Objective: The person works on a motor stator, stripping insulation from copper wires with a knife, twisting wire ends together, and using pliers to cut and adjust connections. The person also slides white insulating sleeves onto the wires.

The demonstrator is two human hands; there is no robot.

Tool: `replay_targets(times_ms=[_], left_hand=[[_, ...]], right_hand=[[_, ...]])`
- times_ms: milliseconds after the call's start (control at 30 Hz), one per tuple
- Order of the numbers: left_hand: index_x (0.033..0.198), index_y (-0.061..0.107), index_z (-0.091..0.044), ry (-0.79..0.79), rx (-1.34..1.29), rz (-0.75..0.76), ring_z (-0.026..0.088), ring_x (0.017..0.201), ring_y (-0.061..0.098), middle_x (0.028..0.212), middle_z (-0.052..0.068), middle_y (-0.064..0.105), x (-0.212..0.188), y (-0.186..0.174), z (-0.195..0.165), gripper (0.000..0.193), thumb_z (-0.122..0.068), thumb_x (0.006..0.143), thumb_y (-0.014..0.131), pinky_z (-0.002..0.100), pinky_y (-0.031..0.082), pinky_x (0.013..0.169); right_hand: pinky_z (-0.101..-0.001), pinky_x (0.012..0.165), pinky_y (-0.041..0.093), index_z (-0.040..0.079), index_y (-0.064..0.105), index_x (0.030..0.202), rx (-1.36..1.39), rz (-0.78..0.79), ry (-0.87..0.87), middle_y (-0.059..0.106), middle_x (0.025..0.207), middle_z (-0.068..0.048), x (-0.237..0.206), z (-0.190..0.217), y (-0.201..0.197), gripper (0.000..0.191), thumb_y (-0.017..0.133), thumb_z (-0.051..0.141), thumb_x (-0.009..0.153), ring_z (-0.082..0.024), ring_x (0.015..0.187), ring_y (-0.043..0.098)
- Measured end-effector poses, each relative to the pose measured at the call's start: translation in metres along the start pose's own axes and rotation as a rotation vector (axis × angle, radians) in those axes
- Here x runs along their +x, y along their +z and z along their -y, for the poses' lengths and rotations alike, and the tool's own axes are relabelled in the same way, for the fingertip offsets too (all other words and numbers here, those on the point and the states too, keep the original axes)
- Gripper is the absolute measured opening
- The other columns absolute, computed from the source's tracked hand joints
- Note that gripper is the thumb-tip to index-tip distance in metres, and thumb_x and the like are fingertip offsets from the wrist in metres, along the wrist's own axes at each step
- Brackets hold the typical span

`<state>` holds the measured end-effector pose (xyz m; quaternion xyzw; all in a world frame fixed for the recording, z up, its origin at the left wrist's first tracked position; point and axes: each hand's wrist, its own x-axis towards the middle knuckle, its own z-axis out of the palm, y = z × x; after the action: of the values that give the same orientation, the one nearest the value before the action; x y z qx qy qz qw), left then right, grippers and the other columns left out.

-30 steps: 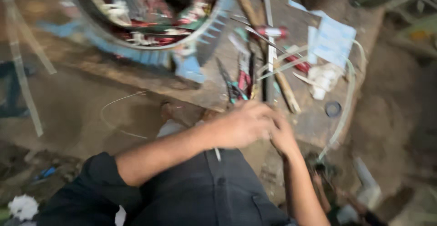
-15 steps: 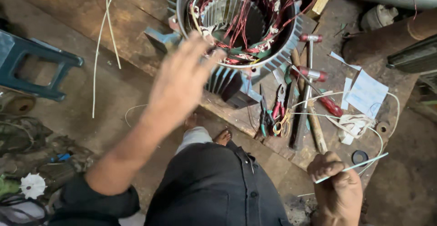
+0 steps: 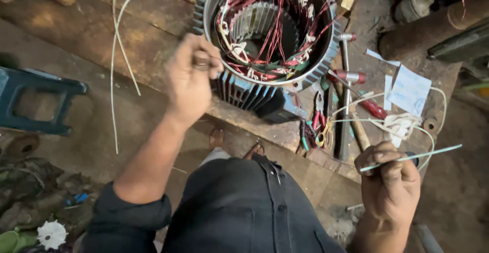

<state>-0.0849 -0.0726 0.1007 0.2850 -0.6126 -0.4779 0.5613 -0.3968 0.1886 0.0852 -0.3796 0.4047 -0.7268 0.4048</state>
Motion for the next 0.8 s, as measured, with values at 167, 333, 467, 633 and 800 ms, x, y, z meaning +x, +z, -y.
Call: replay_targets(times_ms=[167, 333, 467, 633, 800], left_hand=[[0.096, 0.051, -0.005, 0.175, -0.181, 0.033, 0.016, 0.073, 0.055, 0.082, 0.008, 0.058, 0.007, -0.027, -0.067, 0.013, -0.003, 0.11, 0.051, 0.028, 0.046, 0.077], [0.098, 0.055, -0.006, 0.314, -0.317, -0.044, 0.018, 0.072, 0.061, 0.081, 0.008, 0.061, -0.001, -0.066, -0.119, 0.009, -0.01, 0.105, 0.056, 0.03, 0.05, 0.077], [0.1, 0.057, -0.006, 0.32, -0.407, -0.124, 0.018, 0.071, 0.064, 0.082, 0.007, 0.063, -0.007, -0.079, -0.12, 0.006, -0.011, 0.104, 0.058, 0.03, 0.052, 0.075], [0.102, 0.061, -0.006, 0.271, -0.415, -0.192, 0.017, 0.071, 0.067, 0.083, 0.007, 0.066, -0.011, -0.082, -0.109, 0.006, -0.012, 0.101, 0.061, 0.029, 0.054, 0.071], [0.105, 0.064, -0.006, 0.198, -0.31, -0.255, 0.016, 0.07, 0.071, 0.084, 0.007, 0.069, -0.004, -0.077, -0.095, 0.009, -0.013, 0.099, 0.064, 0.029, 0.056, 0.068]], right_hand=[[-0.0321, 0.075, 0.044, -0.005, 0.068, 0.11, -0.103, -0.105, -0.005, 0.06, 0.094, -0.013, 0.009, 0.001, 0.02, 0.029, 0.064, 0.024, 0.116, -0.018, 0.078, 0.052], [-0.0268, 0.081, 0.048, -0.006, 0.07, 0.107, -0.55, -0.229, 0.038, 0.064, 0.102, -0.012, 0.016, -0.001, 0.051, 0.023, 0.066, 0.015, 0.113, -0.016, 0.088, 0.06], [-0.0274, 0.084, 0.051, -0.003, 0.072, 0.106, -0.884, 0.031, 0.026, 0.07, 0.101, -0.011, 0.044, 0.001, 0.057, 0.013, 0.067, 0.008, 0.101, -0.015, 0.091, 0.065], [-0.0279, 0.084, 0.054, -0.004, 0.071, 0.11, -0.931, -0.076, 0.007, 0.07, 0.104, -0.011, 0.062, 0.024, 0.042, 0.013, 0.066, 0.008, 0.112, -0.016, 0.089, 0.065], [-0.0329, 0.079, 0.062, 0.0, 0.068, 0.116, -0.601, -0.253, -0.166, 0.063, 0.104, -0.009, 0.063, 0.038, 0.035, 0.016, 0.063, 0.015, 0.117, -0.019, 0.087, 0.073]])
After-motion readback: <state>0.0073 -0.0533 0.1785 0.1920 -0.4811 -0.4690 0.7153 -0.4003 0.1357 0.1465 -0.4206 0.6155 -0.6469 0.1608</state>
